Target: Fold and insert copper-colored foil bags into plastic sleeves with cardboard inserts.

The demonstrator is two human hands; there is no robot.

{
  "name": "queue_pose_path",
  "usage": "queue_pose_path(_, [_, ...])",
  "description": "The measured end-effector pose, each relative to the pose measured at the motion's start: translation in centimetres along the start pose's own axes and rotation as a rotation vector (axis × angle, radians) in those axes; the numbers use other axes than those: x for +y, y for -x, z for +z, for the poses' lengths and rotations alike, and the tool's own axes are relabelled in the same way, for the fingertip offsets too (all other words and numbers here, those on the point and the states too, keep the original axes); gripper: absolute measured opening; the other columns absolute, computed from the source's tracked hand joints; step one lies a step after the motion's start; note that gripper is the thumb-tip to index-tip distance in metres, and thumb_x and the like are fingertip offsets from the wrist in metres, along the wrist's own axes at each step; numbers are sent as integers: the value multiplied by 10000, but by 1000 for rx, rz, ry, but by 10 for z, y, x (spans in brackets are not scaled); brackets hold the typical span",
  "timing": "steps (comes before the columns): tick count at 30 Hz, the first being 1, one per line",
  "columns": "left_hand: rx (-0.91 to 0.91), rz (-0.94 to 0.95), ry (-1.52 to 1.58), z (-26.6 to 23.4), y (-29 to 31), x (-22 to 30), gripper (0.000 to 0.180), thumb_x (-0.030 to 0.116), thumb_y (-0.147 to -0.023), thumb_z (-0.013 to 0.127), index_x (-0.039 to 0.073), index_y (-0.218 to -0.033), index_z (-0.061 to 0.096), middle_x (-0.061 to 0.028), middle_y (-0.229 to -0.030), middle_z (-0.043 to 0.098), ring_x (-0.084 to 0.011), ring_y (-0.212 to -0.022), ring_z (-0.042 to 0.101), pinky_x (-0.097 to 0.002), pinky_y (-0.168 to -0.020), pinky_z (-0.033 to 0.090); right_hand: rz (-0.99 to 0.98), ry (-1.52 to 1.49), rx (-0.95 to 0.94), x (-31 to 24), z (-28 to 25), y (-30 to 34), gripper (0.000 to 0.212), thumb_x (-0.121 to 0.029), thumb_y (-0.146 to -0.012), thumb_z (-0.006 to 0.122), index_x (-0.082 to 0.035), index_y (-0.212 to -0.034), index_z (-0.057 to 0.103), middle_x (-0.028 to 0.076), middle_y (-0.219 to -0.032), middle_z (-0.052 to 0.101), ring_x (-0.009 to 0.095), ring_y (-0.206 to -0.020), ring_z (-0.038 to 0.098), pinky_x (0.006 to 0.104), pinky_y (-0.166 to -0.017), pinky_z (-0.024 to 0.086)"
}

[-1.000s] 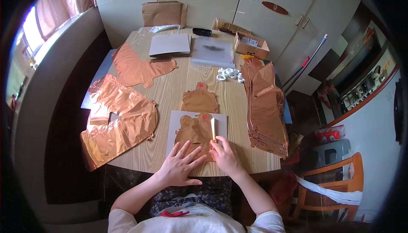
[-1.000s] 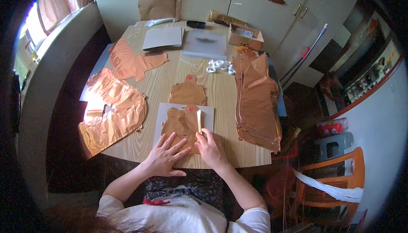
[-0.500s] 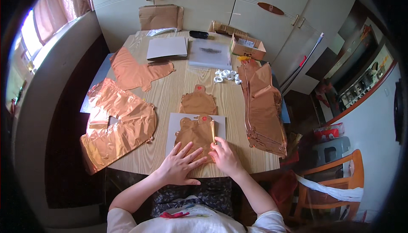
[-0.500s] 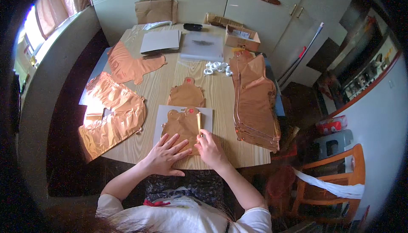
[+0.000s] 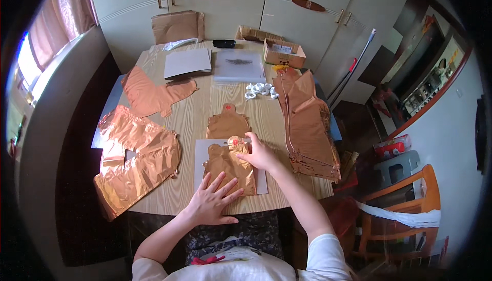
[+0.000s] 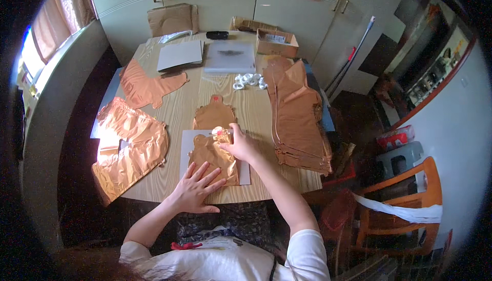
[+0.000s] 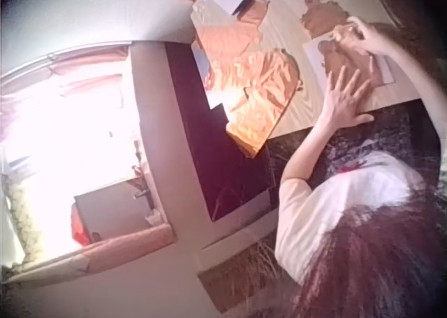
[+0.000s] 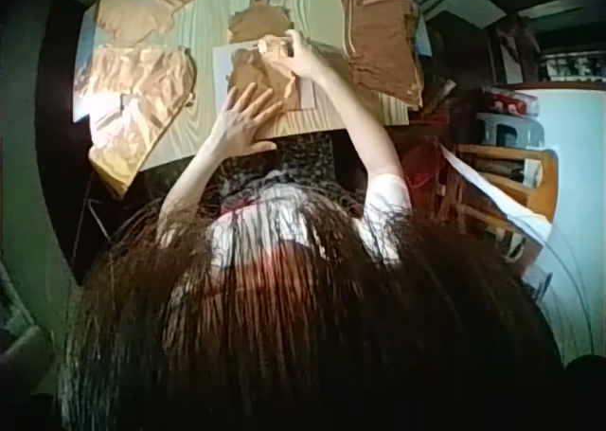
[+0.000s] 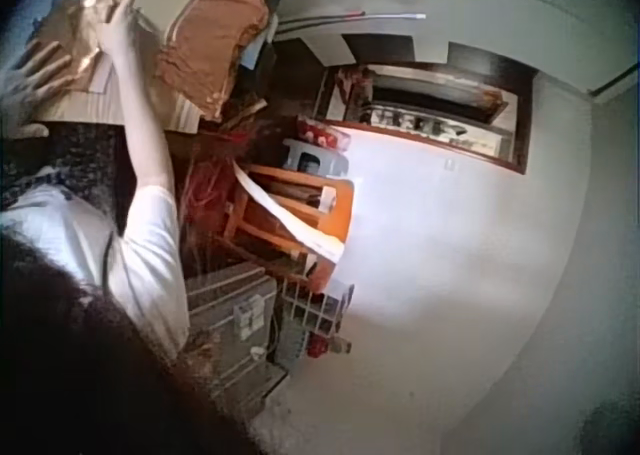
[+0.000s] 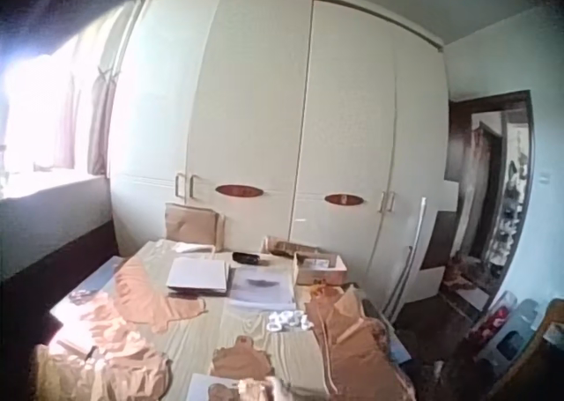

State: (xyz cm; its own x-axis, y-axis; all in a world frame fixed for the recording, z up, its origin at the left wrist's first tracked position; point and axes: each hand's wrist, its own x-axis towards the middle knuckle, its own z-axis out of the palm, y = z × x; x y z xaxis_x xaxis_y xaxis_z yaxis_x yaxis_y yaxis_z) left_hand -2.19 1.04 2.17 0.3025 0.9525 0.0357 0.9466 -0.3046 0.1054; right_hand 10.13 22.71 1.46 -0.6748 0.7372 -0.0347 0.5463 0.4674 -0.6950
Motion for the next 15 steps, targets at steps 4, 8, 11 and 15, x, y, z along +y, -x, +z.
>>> queue_pose_path(4, [9, 0, -10, 1, -2, 0, 884, 826, -818, 399, 292, -1522, 354, -83, -1564, 353, -391, -1454, 274, -637, -1157, 135, -30, -111, -39, 16, 5, -27, 507, -122, -840, 726, -56, -1280, 485, 135, -979, 663, 266, -865, 664, 383, -753, 530])
queue_pose_path(8, [-5, -8, -23, 2, -1, -1, 890, 829, -816, 397, 291, -1524, 349, -76, -1565, 351, -396, -1454, 272, -650, -1154, 124, -141, 43, 95, 12, 9, -23, 379, -51, -832, 675, -56, -1188, 543, 164, -1134, 633, 317, -947, 657, 415, -770, 541])
queue_pose_path(11, [8, -10, -8, 0, 0, 0, 891, 827, -818, 397, 289, -1526, 345, -74, -1567, 348, -400, -1455, 267, -660, -1150, 121, -312, 450, 313, 11, 18, -12, 294, -60, -840, 649, -55, -1124, 576, 144, -1092, 608, 322, -942, 628, 419, -821, 525])
queue_pose_path(15, [12, -7, -6, 5, 1, -3, 883, 821, -823, 392, 289, -1526, 342, -68, -1575, 331, -394, -1460, 256, -671, -1146, 114, -539, 376, 303, -13, 26, 27, 356, -146, -894, 623, -25, -1225, 569, 159, -1225, 591, 324, -1134, 566, 441, -989, 457])
